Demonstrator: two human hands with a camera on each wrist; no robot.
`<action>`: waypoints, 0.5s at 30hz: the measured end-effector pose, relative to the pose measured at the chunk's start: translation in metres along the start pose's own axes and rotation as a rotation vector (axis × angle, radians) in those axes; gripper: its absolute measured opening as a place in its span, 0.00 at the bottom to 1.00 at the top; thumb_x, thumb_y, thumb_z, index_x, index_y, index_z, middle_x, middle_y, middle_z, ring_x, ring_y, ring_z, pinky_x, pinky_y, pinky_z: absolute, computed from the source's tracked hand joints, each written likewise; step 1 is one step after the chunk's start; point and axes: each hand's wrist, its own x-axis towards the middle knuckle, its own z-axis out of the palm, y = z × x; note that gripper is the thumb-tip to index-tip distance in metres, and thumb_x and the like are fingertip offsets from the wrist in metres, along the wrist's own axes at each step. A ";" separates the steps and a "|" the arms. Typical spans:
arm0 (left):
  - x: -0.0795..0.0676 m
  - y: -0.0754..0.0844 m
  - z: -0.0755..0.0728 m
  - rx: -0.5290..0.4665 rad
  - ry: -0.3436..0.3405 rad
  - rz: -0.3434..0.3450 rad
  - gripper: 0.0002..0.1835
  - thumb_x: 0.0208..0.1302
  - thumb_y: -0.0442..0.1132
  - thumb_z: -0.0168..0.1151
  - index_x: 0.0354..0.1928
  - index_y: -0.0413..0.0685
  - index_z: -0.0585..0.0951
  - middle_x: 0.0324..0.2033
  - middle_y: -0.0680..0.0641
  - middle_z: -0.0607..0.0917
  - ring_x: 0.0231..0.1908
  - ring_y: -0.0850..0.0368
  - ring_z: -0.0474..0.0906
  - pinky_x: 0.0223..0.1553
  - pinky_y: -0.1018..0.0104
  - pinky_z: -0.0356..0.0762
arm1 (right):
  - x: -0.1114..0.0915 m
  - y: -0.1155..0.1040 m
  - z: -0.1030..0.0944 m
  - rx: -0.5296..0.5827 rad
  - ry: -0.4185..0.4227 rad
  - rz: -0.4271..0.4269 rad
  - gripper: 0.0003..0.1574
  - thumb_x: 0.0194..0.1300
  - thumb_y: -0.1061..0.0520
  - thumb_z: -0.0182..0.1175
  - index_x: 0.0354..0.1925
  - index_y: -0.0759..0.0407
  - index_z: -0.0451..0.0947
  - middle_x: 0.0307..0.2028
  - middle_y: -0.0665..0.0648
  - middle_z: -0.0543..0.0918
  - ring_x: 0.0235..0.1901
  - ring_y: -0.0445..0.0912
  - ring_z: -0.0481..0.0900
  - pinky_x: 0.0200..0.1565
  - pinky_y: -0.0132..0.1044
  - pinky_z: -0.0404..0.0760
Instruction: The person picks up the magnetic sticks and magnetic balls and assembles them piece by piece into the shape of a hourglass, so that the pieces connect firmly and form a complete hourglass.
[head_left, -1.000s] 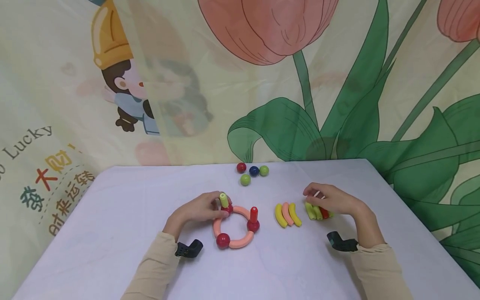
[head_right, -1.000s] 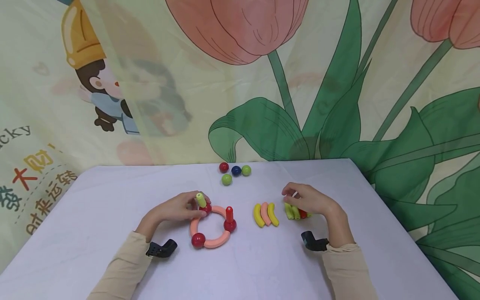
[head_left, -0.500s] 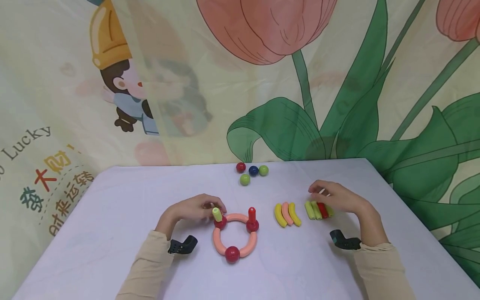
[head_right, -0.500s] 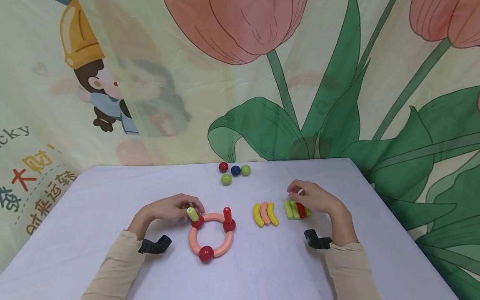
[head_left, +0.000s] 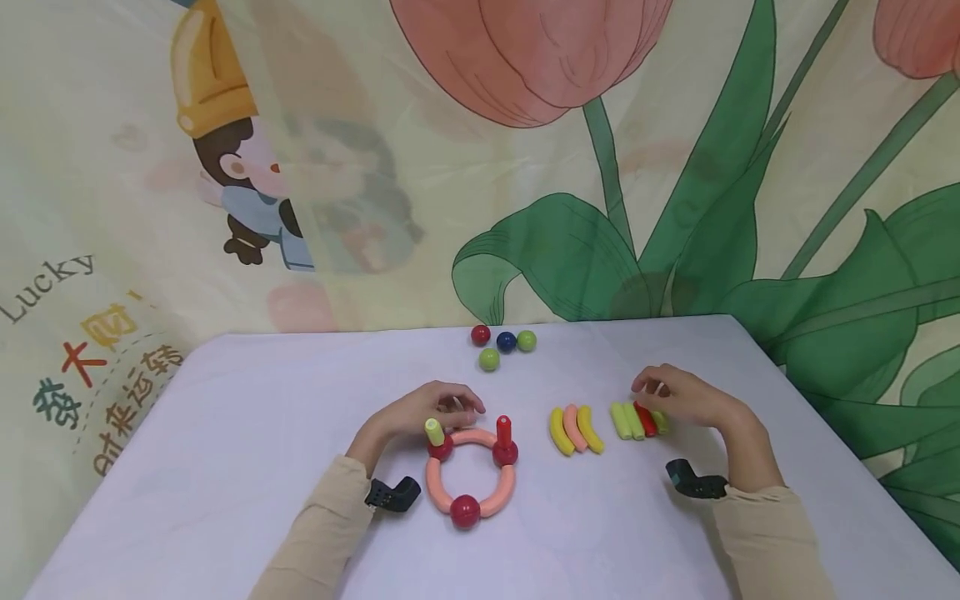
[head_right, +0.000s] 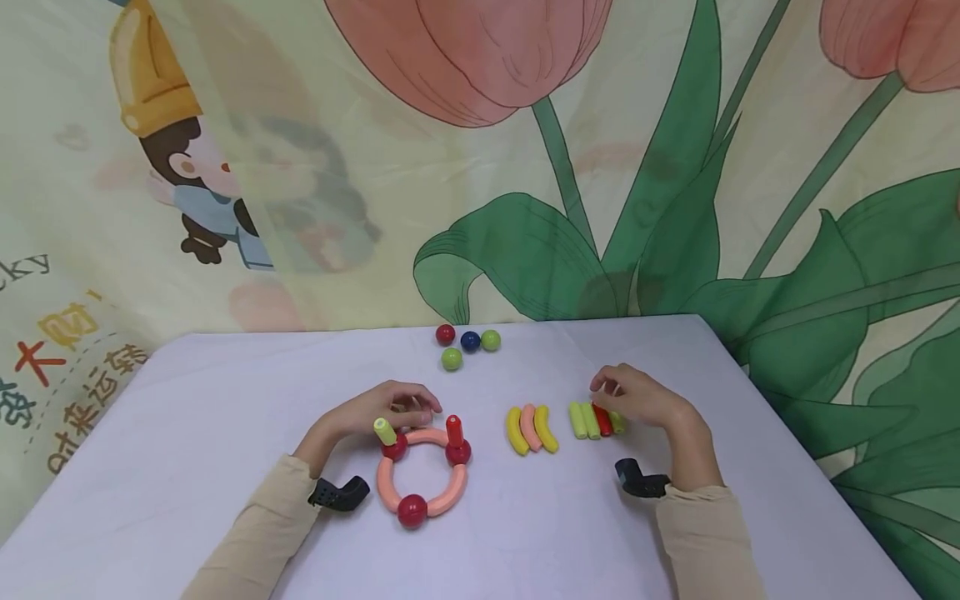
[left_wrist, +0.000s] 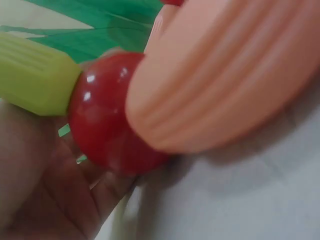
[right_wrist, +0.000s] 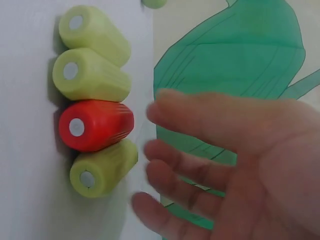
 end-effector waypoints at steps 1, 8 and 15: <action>0.000 0.001 0.000 0.000 -0.005 -0.003 0.12 0.63 0.46 0.60 0.48 0.57 0.81 0.40 0.56 0.82 0.36 0.59 0.75 0.39 0.66 0.73 | 0.000 0.001 0.000 -0.004 0.009 0.005 0.15 0.66 0.55 0.56 0.48 0.61 0.74 0.42 0.60 0.75 0.41 0.51 0.72 0.39 0.40 0.78; 0.001 0.001 0.001 0.020 -0.046 0.003 0.13 0.59 0.41 0.64 0.48 0.59 0.82 0.35 0.56 0.82 0.38 0.60 0.76 0.42 0.67 0.73 | 0.001 0.004 0.000 -0.007 -0.046 0.118 0.17 0.65 0.57 0.55 0.51 0.62 0.71 0.44 0.65 0.75 0.41 0.53 0.73 0.41 0.45 0.79; 0.001 0.003 0.005 0.045 -0.035 0.000 0.12 0.57 0.44 0.67 0.45 0.60 0.84 0.31 0.57 0.82 0.35 0.60 0.75 0.36 0.69 0.72 | 0.000 0.006 0.001 -0.004 -0.075 0.145 0.16 0.65 0.59 0.53 0.50 0.62 0.72 0.44 0.66 0.76 0.40 0.52 0.73 0.42 0.44 0.79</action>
